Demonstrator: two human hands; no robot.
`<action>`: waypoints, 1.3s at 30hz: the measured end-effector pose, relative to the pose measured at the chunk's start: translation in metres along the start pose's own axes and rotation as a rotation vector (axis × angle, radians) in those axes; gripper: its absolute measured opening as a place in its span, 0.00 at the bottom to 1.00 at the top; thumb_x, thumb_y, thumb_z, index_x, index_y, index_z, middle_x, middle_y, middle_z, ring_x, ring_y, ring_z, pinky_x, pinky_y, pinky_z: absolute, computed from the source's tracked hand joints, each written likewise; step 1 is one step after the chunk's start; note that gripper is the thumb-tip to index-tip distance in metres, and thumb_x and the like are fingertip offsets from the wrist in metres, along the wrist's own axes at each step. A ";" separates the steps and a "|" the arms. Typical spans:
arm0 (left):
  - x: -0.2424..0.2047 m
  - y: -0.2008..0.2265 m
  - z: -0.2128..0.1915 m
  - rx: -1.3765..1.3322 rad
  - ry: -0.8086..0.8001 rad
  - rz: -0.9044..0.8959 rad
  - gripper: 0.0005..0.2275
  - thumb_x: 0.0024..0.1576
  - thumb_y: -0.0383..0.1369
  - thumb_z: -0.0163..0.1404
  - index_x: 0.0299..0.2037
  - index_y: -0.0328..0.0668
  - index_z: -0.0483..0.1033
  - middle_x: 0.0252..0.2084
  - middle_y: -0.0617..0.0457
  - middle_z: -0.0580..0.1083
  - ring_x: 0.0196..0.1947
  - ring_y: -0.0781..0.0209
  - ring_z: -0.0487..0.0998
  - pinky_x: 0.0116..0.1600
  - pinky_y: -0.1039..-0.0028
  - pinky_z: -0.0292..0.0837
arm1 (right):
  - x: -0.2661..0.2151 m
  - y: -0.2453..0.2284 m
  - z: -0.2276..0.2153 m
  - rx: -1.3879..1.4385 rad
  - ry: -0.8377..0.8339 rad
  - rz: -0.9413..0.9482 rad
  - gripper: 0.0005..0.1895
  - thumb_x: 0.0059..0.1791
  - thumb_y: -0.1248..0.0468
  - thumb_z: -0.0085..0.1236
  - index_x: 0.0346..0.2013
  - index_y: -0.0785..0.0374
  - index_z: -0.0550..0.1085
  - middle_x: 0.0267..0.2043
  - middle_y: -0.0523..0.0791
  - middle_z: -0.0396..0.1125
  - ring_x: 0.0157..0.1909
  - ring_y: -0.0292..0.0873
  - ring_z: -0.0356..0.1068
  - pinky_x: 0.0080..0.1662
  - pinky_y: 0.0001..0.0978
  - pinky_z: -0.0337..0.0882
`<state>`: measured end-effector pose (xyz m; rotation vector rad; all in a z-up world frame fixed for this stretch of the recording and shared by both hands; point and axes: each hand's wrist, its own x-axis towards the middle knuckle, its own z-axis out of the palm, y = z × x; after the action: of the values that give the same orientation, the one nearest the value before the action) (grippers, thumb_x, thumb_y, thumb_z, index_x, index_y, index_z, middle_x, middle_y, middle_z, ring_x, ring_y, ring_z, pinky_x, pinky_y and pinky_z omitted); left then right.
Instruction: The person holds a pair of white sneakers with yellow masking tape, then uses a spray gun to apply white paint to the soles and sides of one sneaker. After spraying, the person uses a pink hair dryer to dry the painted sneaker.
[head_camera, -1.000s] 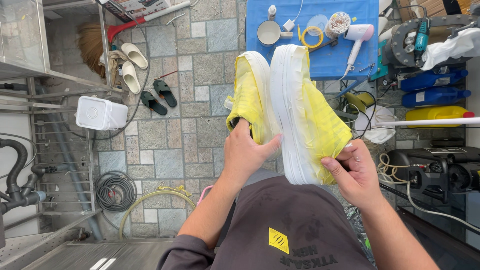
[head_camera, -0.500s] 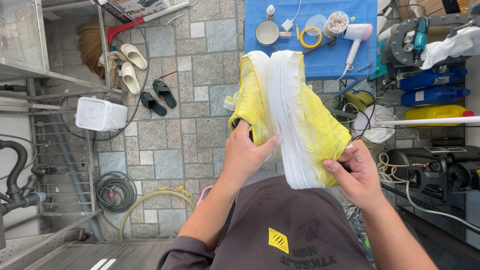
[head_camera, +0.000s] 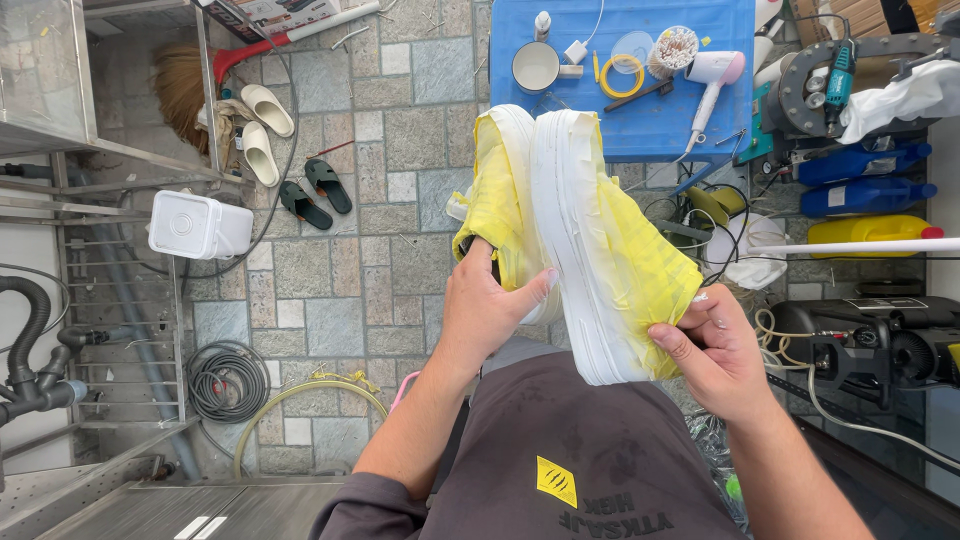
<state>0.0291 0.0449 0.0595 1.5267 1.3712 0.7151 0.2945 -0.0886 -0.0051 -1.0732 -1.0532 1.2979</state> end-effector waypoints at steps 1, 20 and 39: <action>0.000 0.000 -0.001 0.003 0.007 0.005 0.31 0.48 0.47 0.63 0.57 0.35 0.72 0.50 0.43 0.80 0.51 0.46 0.83 0.54 0.62 0.76 | 0.001 -0.001 0.001 0.001 -0.005 -0.004 0.17 0.54 0.78 0.51 0.53 0.61 0.59 0.45 0.46 0.69 0.46 0.32 0.69 0.49 0.25 0.69; 0.003 0.014 0.001 0.039 0.044 -0.080 0.28 0.47 0.45 0.64 0.54 0.35 0.73 0.45 0.43 0.81 0.45 0.47 0.84 0.49 0.62 0.77 | 0.003 -0.019 0.006 -0.139 -0.053 0.017 0.14 0.54 0.76 0.51 0.50 0.63 0.60 0.41 0.45 0.70 0.40 0.30 0.68 0.42 0.22 0.67; -0.005 0.008 0.008 0.112 0.045 -0.035 0.28 0.45 0.43 0.63 0.53 0.37 0.72 0.47 0.43 0.80 0.47 0.44 0.83 0.51 0.60 0.76 | -0.001 -0.015 0.015 -0.153 -0.029 0.020 0.15 0.54 0.76 0.51 0.50 0.62 0.58 0.40 0.45 0.70 0.40 0.30 0.67 0.41 0.22 0.67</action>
<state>0.0387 0.0388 0.0644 1.5781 1.4897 0.6639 0.2831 -0.0895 0.0121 -1.1841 -1.1818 1.2679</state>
